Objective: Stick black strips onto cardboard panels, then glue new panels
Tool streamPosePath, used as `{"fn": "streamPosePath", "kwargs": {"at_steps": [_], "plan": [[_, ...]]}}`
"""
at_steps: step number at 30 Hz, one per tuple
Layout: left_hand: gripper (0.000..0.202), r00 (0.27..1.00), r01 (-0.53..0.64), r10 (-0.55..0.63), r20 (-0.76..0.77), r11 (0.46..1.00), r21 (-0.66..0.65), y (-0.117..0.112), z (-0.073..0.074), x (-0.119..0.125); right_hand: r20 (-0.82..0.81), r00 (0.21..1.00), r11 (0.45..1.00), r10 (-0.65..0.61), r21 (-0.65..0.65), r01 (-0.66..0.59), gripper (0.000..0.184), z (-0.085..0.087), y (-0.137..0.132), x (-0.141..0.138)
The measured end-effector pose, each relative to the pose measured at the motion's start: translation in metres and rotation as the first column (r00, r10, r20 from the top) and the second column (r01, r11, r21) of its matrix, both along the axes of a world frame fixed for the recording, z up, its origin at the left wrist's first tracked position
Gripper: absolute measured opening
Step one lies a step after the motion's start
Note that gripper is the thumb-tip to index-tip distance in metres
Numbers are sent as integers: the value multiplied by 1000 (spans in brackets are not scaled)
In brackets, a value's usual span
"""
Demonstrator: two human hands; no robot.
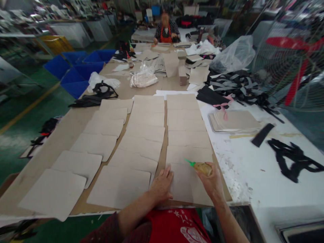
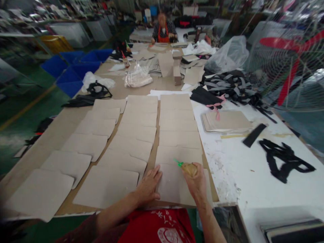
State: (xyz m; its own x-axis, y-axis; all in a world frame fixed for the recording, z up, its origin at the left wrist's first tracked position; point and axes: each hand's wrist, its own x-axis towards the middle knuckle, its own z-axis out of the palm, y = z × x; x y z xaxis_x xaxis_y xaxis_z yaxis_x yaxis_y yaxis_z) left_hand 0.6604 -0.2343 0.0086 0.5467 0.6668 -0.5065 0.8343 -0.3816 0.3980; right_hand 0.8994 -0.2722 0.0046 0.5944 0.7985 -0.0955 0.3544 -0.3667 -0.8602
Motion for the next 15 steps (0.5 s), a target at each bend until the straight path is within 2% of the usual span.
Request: {"fn": "streamPosePath", "kwargs": {"at_steps": [3, 7, 15], "plan": [[103, 1000, 2, -2, -6, 1000, -9, 2, 0, 1, 125, 982, 989, 142, -60, -136, 46, 4, 7, -21], [103, 1000, 10, -10, 4, 1000, -10, 4, -1, 1, 281, 922, 963, 267, -112, -245, 39, 10, 16, -36], [101, 999, 35, -36, 39, 999, 6, 5, 0, -1, 438, 800, 906, 411, -298, -302, 32, 26, 26, -48]]}}
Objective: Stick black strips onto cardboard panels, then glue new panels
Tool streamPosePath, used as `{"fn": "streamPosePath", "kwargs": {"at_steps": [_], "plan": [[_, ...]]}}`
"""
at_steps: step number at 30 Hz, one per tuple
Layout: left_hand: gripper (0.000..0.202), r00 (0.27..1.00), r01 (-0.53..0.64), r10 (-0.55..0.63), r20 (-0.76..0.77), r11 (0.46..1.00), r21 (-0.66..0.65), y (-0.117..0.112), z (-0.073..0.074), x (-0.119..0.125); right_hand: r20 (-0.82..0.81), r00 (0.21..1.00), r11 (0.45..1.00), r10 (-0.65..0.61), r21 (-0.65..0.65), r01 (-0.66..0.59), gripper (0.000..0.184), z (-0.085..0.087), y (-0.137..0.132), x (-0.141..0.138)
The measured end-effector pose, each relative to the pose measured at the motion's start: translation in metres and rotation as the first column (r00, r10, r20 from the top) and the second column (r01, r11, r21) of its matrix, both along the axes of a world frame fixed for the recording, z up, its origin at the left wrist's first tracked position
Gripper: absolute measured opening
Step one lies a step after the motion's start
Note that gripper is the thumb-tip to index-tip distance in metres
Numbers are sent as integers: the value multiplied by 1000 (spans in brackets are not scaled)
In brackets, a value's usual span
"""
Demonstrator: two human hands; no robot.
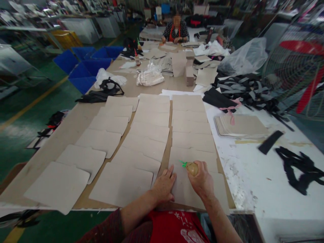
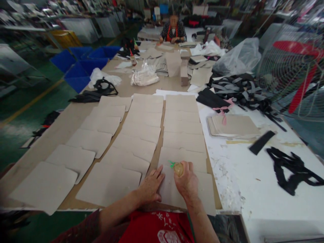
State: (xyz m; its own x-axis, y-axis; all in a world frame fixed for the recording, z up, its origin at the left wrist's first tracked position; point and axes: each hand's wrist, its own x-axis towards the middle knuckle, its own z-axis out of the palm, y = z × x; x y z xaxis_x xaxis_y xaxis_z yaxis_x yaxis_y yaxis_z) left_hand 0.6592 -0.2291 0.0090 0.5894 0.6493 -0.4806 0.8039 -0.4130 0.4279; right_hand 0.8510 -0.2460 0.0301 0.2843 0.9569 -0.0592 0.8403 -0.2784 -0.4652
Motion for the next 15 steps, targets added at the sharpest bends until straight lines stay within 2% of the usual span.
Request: {"fn": "streamPosePath", "kwargs": {"at_steps": [4, 7, 12, 15], "plan": [[98, 1000, 21, -21, 14, 1000, 12, 0, 1, -2, 69, 997, 1000, 20, -18, -19, 29, 7, 2, 4], [84, 999, 27, -28, 24, 999, 40, 0, -1, -3, 44, 999, 999, 17, -35, -16, 28, 8, 2, 10], [39, 1000, 19, -20, 13, 993, 115, 3, -8, -1, -139, 990, 1000, -15, -16, 13, 34, -8, -1, 10], [35, 999, 35, -34, -7, 989, 141, 11, -8, 0, -338, 934, 986, -120, 69, 151, 39, -26, 3, 6]]}}
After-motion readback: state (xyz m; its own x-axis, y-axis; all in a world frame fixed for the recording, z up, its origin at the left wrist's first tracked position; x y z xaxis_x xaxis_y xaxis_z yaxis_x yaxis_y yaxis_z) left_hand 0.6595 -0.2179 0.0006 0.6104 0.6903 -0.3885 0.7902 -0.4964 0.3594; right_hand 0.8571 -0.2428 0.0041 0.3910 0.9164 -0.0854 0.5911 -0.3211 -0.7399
